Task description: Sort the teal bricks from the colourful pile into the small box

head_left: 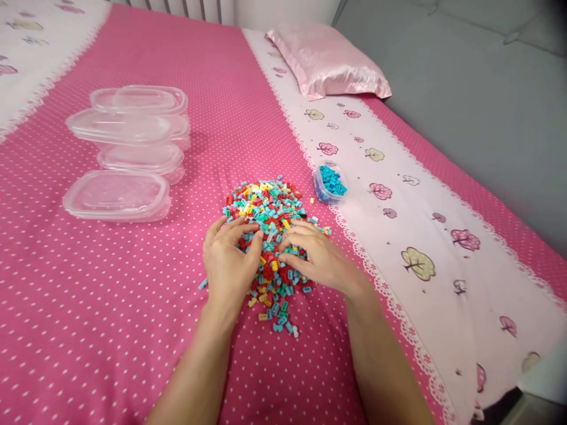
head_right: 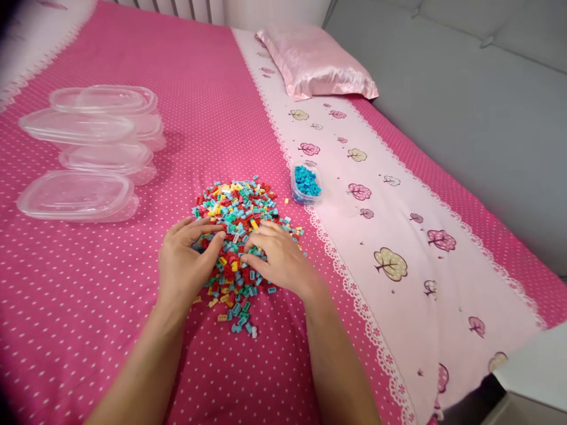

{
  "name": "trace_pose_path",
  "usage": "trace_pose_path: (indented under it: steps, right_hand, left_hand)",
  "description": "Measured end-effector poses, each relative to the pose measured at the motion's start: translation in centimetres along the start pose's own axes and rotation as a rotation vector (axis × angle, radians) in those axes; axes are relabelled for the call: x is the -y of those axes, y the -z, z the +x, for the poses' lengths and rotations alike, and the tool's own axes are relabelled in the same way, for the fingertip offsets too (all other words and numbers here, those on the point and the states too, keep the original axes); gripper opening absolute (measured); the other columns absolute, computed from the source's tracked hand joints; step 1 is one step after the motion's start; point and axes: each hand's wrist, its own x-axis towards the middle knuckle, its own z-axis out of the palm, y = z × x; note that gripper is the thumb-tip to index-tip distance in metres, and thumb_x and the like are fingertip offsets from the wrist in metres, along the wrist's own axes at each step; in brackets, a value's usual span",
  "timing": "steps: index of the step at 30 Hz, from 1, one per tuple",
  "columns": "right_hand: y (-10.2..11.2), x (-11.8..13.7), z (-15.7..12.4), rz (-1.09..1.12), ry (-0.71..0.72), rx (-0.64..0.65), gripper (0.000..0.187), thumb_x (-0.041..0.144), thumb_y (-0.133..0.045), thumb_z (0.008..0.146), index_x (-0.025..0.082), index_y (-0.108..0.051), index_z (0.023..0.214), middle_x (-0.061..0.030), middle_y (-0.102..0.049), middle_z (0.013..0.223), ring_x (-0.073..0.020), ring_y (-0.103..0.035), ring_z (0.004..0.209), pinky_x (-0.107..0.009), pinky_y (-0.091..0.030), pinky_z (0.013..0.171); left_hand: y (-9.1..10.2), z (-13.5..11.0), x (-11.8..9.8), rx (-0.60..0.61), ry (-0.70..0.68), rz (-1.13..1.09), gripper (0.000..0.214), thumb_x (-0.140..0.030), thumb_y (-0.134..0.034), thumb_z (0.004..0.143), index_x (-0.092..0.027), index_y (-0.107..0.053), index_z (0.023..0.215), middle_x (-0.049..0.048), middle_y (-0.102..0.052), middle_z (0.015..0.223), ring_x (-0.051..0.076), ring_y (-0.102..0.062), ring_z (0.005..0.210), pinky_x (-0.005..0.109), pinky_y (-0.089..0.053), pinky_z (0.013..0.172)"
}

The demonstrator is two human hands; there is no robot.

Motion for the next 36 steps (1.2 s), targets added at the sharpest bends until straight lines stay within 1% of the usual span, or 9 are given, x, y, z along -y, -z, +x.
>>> trace_pose_path:
  steps: [5,8,12,14,16,19,22,28,36]
  right_hand:
    - [0.1,0.0,0.0,0.012,0.017,0.015,0.019,0.037,-0.053,0.087,0.024,-0.063,0.078,-0.0009,-0.064,0.083,-0.0179,-0.058,0.092,-0.046,-0.032,0.104]
    - [0.4,0.2,0.3,0.087,-0.002,-0.029,0.022,0.037,-0.050,0.088,0.023,-0.064,0.078,-0.0011,-0.065,0.085,-0.0163,-0.059,0.090,-0.041,-0.038,0.100]
    - [0.9,-0.9,0.3,0.135,-0.148,-0.415,0.019,0.034,-0.053,0.086,0.024,-0.065,0.097,-0.0052,-0.063,0.107,-0.0183,-0.056,0.102,-0.037,-0.043,0.092]
    - [0.9,-2.5,-0.1,0.104,-0.282,-0.631,0.033,0.034,-0.055,0.084,0.025,-0.057,0.115,-0.0069,-0.062,0.108,-0.0189,-0.058,0.097,-0.038,-0.045,0.088]
    - [0.7,-4.7,-0.6,0.069,-0.434,-0.739,0.048,0.036,-0.054,0.083,0.023,-0.047,0.129,-0.0066,-0.063,0.098,-0.0183,-0.059,0.084,-0.037,-0.047,0.082]
    - [0.2,-7.9,-1.1,0.039,-0.521,-0.698,0.060,0.039,-0.052,0.083,0.020,-0.038,0.137,-0.0060,-0.063,0.092,-0.0177,-0.057,0.076,-0.038,-0.047,0.080]
    - [-0.2,-9.7,-1.2,0.006,-0.476,-0.652,0.057,0.040,-0.050,0.083,0.019,-0.040,0.135,-0.0090,-0.061,0.103,-0.0173,-0.057,0.078,-0.038,-0.047,0.080]
    - [-0.4,-9.6,-0.9,0.004,-0.439,-0.741,0.032,0.039,-0.053,0.080,0.019,-0.054,0.105,-0.0068,-0.063,0.094,-0.0173,-0.059,0.073,-0.035,-0.049,0.073]
    - [-0.1,-9.2,-1.2,0.127,-0.496,-0.850,0.033,0.044,-0.061,0.075,0.019,-0.055,0.095,-0.0033,-0.065,0.081,-0.0170,-0.062,0.071,-0.033,-0.050,0.071]
  left_hand:
    - [-0.5,-0.2,0.5,0.027,-0.024,0.077,0.029,-0.038,-0.062,0.075,-0.022,-0.067,0.099,0.0084,-0.064,0.114,0.030,-0.049,0.118,0.055,-0.027,0.106]
    - [-0.7,-0.3,0.6,0.068,-0.018,0.093,0.037,-0.042,-0.060,0.076,-0.021,-0.064,0.106,0.0111,-0.059,0.123,0.032,-0.046,0.122,0.055,-0.029,0.104]
    - [-0.6,-0.3,0.6,0.114,-0.003,0.122,0.044,-0.046,-0.059,0.076,-0.018,-0.062,0.110,0.0138,-0.054,0.129,0.034,-0.042,0.125,0.055,-0.028,0.105]
    - [-0.6,-0.3,0.6,0.118,0.002,0.120,0.044,-0.047,-0.058,0.077,-0.019,-0.062,0.110,0.0135,-0.054,0.129,0.034,-0.042,0.125,0.055,-0.028,0.105]
    - [-0.6,-0.3,0.6,0.113,0.003,0.109,0.043,-0.047,-0.058,0.076,-0.019,-0.062,0.109,0.0128,-0.054,0.129,0.034,-0.042,0.125,0.055,-0.027,0.106]
    - [-0.7,-0.4,0.7,0.102,-0.003,0.103,0.043,-0.046,-0.058,0.076,-0.019,-0.062,0.109,0.0134,-0.054,0.129,0.034,-0.043,0.125,0.054,-0.027,0.106]
    - [-0.7,-0.4,0.8,0.103,-0.010,0.127,0.044,-0.046,-0.057,0.077,-0.018,-0.061,0.112,0.0137,-0.054,0.130,0.033,-0.042,0.126,0.054,-0.028,0.106]
    - [-0.7,-0.4,0.7,0.156,0.027,0.233,0.052,-0.047,-0.053,0.079,-0.013,-0.058,0.119,0.0137,-0.049,0.135,0.033,-0.038,0.129,0.051,-0.028,0.107]
    - [-0.6,-0.4,0.7,0.158,0.032,0.221,0.054,-0.048,-0.054,0.079,-0.012,-0.058,0.120,0.0144,-0.049,0.135,0.033,-0.038,0.129,0.050,-0.028,0.108]
